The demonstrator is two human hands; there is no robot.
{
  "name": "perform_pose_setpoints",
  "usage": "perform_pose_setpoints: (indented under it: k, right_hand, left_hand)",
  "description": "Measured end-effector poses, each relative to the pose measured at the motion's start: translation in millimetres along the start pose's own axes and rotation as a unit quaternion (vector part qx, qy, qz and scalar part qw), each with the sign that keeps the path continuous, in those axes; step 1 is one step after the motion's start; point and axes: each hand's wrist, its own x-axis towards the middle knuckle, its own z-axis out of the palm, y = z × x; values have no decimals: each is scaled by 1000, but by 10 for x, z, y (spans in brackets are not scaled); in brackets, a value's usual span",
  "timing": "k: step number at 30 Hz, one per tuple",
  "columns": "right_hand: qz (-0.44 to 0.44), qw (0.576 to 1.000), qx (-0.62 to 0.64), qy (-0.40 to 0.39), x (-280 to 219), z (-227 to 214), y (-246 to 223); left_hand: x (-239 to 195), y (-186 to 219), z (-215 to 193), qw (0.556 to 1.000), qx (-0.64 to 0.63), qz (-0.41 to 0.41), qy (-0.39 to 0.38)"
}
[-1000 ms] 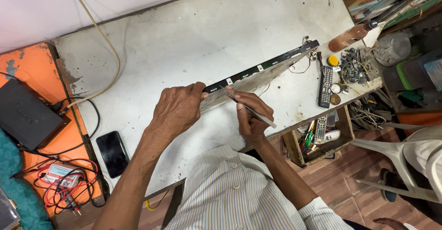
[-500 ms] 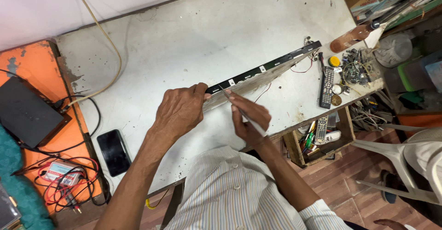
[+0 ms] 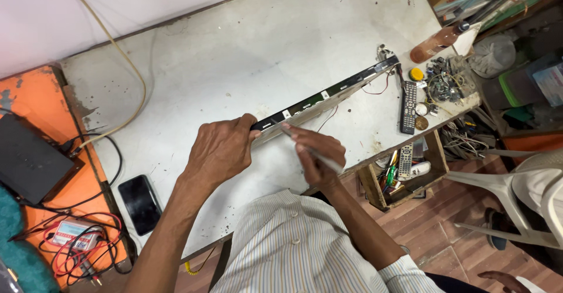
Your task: The person disassembles a flat-screen monitor on a workbench. They use a screwdriver to remove screws from the back casing, then use tweezers to pry open clips and separate the frame from the screen panel. The person removes the back cover and sets the components aside.
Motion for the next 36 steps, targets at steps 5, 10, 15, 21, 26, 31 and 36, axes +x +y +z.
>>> perform_pose_setpoints:
  k: [5, 10, 15, 21, 26, 31, 36]
  right_hand:
    - [2, 995, 97, 34, 31, -112, -73]
    - [103, 980, 76, 154, 143, -340, -133]
    - [126, 978, 74, 148, 194, -399, -62]
    - [128, 982, 86, 107, 217, -451, -36]
    - [112, 986, 81, 91, 239, -486, -26]
    - [114, 984, 96, 93, 210, -508, -24]
    - [119, 983, 101, 91, 205, -526, -23]
  left_hand:
    - [-25, -4, 30, 999, 11, 23, 39]
    - [31, -61, 16, 999, 40, -10, 0]
    - [7, -63, 30, 999, 47, 0, 1]
    - [-12, -22, 41, 999, 47, -19, -8]
    - [12, 45, -33, 997, 27, -60, -41]
    - [172, 210, 32, 994, -17, -61, -83]
    - [446, 416, 257, 999, -35, 23, -2]
